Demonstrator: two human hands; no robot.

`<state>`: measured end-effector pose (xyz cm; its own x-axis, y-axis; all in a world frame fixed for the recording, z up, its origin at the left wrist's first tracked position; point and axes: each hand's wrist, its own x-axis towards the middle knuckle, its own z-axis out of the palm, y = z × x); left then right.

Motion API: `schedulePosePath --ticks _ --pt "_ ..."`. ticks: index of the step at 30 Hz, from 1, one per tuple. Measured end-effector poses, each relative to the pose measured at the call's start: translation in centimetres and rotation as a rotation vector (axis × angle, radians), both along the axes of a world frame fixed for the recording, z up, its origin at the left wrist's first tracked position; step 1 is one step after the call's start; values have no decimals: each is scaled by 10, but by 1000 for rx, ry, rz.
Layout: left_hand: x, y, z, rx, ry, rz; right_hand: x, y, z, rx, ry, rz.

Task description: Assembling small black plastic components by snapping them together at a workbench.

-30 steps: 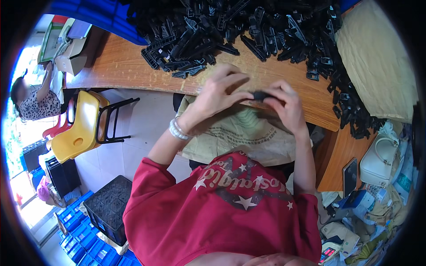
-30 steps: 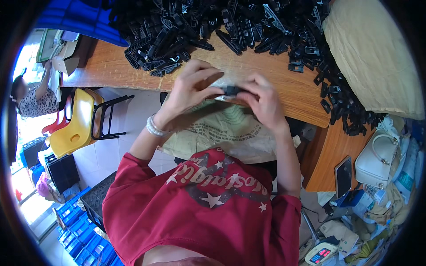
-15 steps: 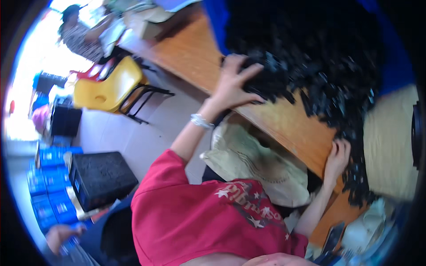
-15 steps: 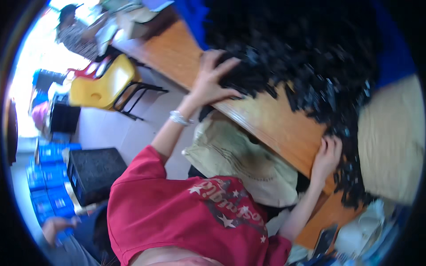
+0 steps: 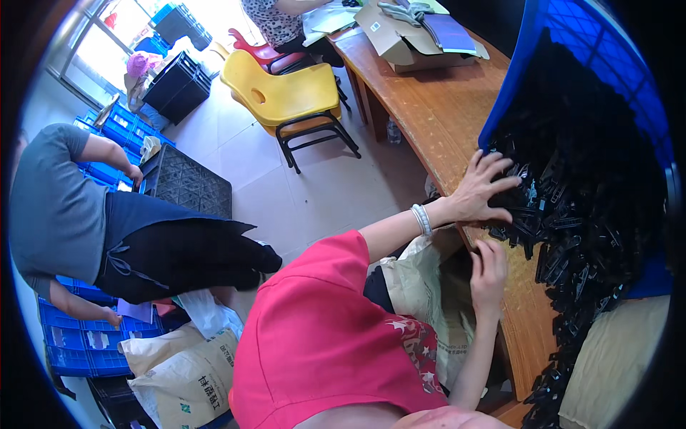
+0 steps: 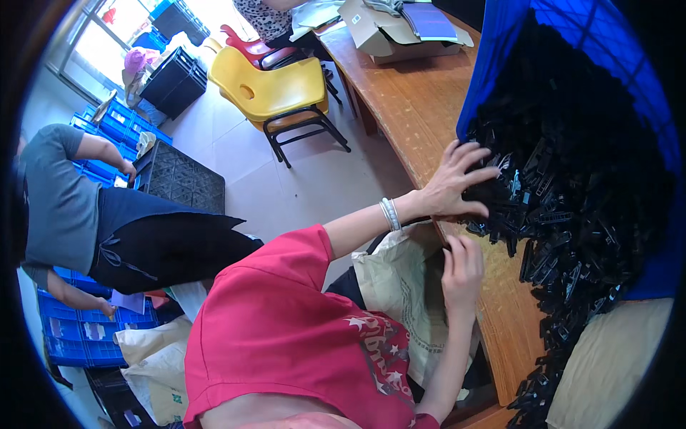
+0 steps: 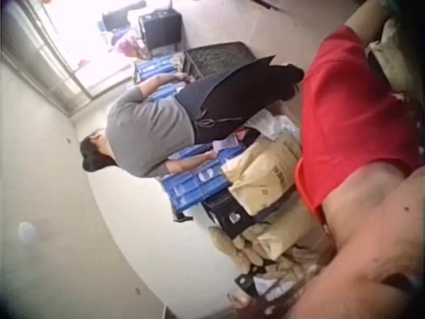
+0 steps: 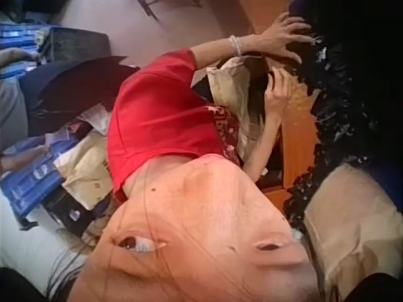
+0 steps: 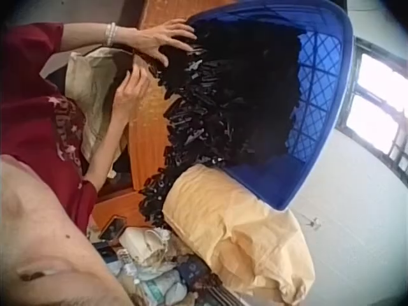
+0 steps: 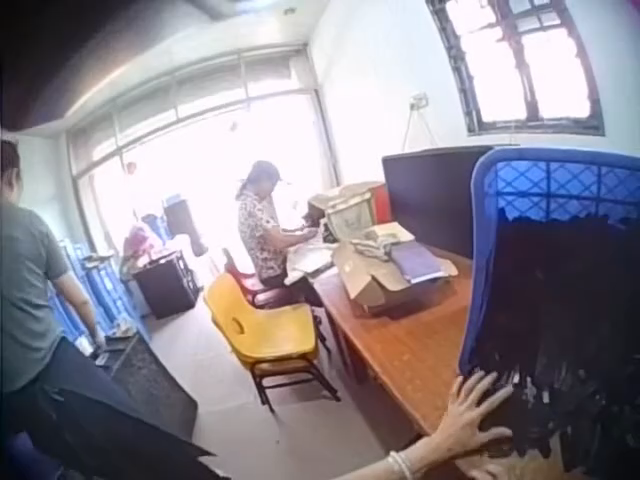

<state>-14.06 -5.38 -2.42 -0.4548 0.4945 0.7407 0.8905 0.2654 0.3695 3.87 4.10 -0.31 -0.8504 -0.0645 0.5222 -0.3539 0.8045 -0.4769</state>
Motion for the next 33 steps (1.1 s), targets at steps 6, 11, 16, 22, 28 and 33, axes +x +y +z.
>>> schedulePosePath --ticks 6,11,16,22,28,33 --pt "-9 15 -10 -8 -408 269 -46 7 -19 169 24 152" --pt "-1 29 -12 28 -492 119 -54 16 -21 176 96 177" --pt "15 43 -15 -19 -516 85 -44 23 -25 182 90 154" --pt "33 51 -14 -21 -506 -4 -24 36 -22 124 88 166" --pt "26 15 2 36 95 -3 -19 38 -23 153 58 121" --pt "-13 -11 -5 -42 -79 533 -21 31 -17 295 157 108"
